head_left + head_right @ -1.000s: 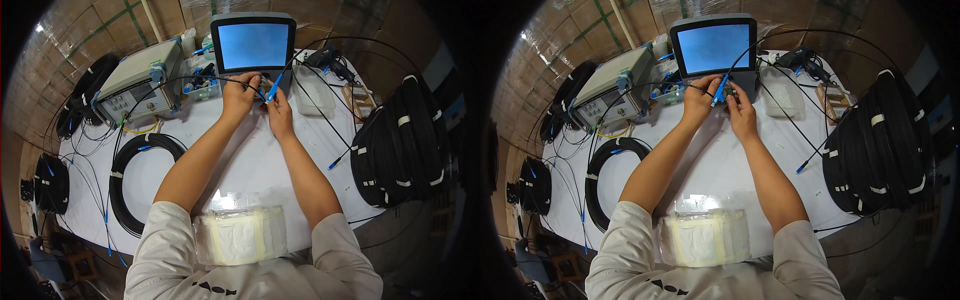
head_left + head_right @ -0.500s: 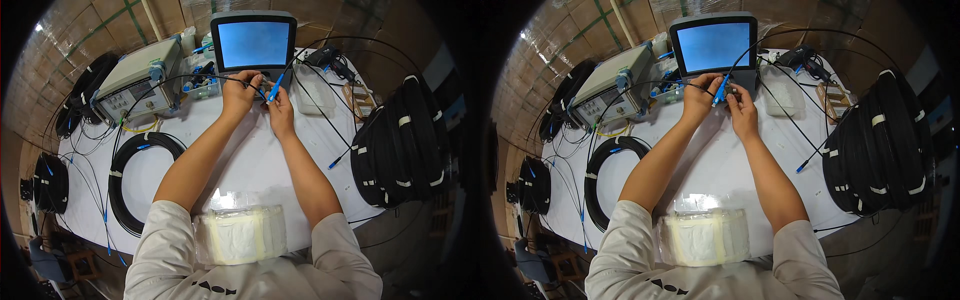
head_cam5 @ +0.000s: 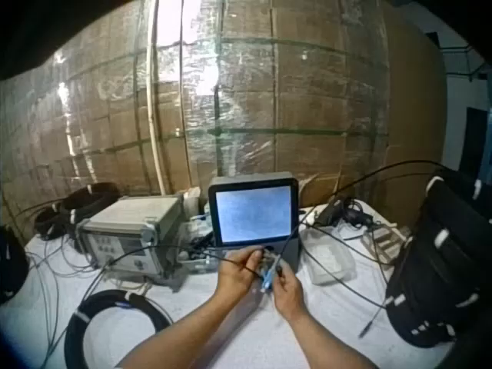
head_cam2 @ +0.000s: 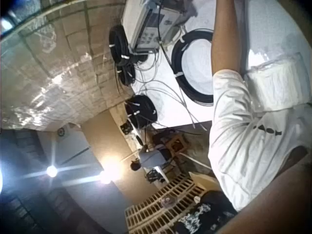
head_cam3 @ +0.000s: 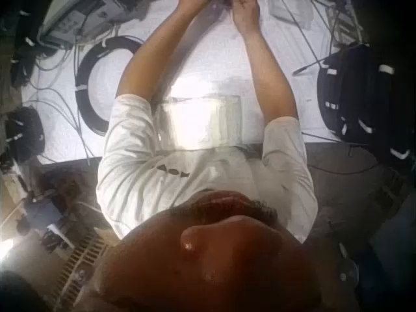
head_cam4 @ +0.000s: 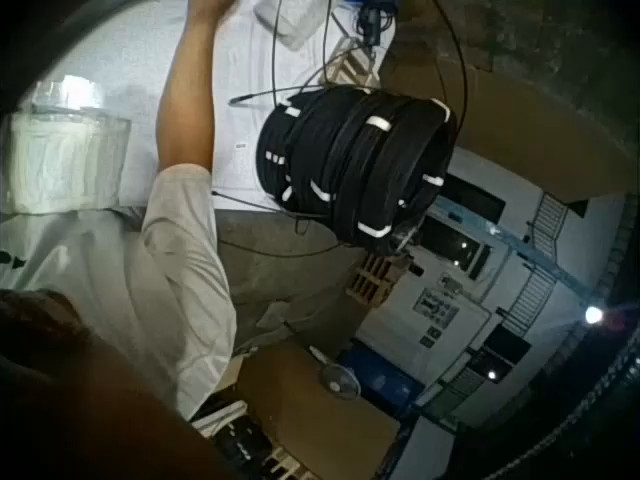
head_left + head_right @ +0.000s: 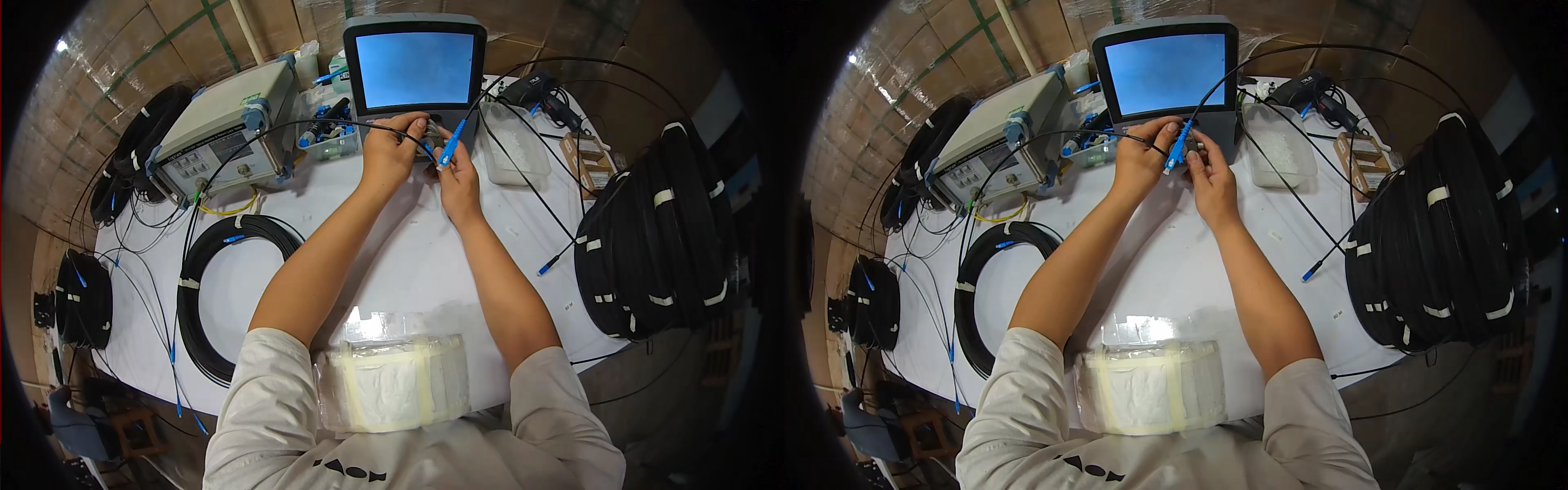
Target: The recorder cleans the end of a fiber optic cable and inspects it using a digital microscope probe and an LCD monitor.
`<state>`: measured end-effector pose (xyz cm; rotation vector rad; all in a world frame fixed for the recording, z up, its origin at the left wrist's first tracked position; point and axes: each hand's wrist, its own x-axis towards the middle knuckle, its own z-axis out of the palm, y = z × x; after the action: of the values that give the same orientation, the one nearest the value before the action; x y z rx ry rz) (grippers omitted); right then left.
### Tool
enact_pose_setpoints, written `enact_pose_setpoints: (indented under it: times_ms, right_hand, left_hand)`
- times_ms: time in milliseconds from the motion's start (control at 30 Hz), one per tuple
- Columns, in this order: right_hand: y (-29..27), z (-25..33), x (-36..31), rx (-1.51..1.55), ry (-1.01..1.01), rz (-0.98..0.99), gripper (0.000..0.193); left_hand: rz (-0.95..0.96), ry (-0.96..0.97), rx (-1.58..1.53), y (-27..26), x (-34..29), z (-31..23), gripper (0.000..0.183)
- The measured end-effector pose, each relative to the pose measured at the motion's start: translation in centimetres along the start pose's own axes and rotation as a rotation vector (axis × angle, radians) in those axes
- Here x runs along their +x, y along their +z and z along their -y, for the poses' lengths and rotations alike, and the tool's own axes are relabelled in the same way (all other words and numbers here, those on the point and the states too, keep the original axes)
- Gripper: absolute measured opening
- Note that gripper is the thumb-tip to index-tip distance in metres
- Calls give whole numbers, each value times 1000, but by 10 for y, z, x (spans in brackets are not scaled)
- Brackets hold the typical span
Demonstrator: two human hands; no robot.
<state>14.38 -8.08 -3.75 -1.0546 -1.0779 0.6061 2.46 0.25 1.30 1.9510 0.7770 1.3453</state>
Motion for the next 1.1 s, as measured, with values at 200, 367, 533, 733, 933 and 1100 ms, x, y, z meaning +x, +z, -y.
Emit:
enact_pose_setpoints:
  times_ms: [200, 367, 533, 733, 933, 1100]
  right_hand:
    - [0, 0, 0, 26, -11, 0, 39]
    - [2, 2, -1, 57, 1, -13, 38]
    - [2, 0, 0, 65, 23, -9, 38]
    - [-2, -3, 0, 88, 21, 1, 37]
    - [6, -1, 0, 111, -11, -33, 39]
    - [3, 0, -1, 4, -12, -23, 41]
  left_hand:
    - [-63, 67, 91, 1, -1, 0, 23]
    - [-33, -5, -4, 1, 0, 2, 22]
    - [-30, -46, -3, 0, 0, 3, 21]
    - [-18, -71, 7, 2, 0, -2, 21]
    - [-68, -73, -85, 5, -2, 3, 23]
    - [-69, 63, 15, 2, -3, -1, 25]
